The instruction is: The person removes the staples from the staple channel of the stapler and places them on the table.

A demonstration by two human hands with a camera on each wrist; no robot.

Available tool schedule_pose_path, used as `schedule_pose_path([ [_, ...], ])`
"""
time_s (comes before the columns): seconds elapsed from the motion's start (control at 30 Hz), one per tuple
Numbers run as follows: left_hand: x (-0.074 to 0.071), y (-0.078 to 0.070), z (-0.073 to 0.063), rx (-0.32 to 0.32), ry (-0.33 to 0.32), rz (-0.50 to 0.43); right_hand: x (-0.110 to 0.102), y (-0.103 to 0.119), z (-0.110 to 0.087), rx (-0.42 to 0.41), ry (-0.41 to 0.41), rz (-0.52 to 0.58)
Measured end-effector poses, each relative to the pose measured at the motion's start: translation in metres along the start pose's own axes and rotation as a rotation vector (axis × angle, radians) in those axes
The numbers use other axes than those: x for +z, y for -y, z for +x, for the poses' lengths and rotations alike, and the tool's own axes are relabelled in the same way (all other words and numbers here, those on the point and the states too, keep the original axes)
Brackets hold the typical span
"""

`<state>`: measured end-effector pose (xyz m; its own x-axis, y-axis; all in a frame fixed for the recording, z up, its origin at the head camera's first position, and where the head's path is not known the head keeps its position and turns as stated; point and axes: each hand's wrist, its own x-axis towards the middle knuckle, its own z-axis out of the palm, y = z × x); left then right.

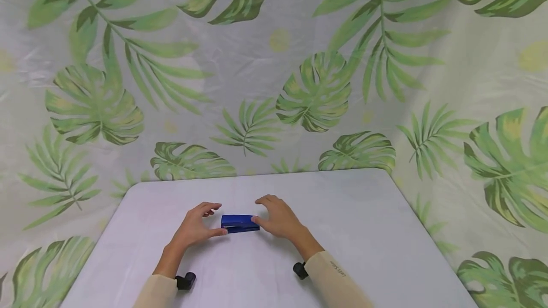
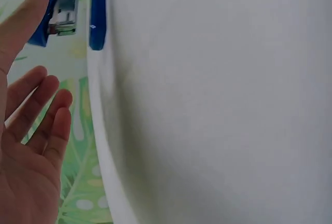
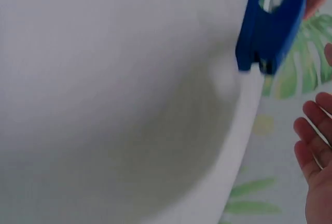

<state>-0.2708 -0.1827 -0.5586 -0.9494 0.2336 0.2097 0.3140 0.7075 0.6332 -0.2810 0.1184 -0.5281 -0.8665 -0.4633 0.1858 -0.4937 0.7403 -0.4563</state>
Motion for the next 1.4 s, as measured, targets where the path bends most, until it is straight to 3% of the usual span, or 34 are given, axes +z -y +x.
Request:
schedule_pose_path([
  [0.2, 0.009, 0.004, -0.004, -0.022, 0.022, -0.059, 0.028, 0.023, 0.020, -0.073, 0.054, -0.030],
  [0.47, 0.019, 0.008, 0.002, 0.016, 0.077, -0.118, 0.047, 0.034, 0.027, -0.153, 0.034, -0.086],
  [0.6, 0.022, 0.009, 0.003, 0.030, 0.067, -0.127, 0.054, 0.037, 0.029, -0.179, 0.002, -0.122],
  [0.87, 0.024, 0.009, 0.006, 0.061, 0.048, -0.121, 0.055, 0.043, 0.034, -0.210, -0.008, -0.143],
  [1.23, 0.028, 0.006, 0.006, -0.006, 0.011, -0.157, 0.048, 0.045, 0.037, -0.202, -0.014, -0.137],
  [1.4, 0.027, 0.005, 0.005, -0.022, 0.003, -0.162, 0.033, 0.040, 0.034, -0.189, -0.039, -0.051],
])
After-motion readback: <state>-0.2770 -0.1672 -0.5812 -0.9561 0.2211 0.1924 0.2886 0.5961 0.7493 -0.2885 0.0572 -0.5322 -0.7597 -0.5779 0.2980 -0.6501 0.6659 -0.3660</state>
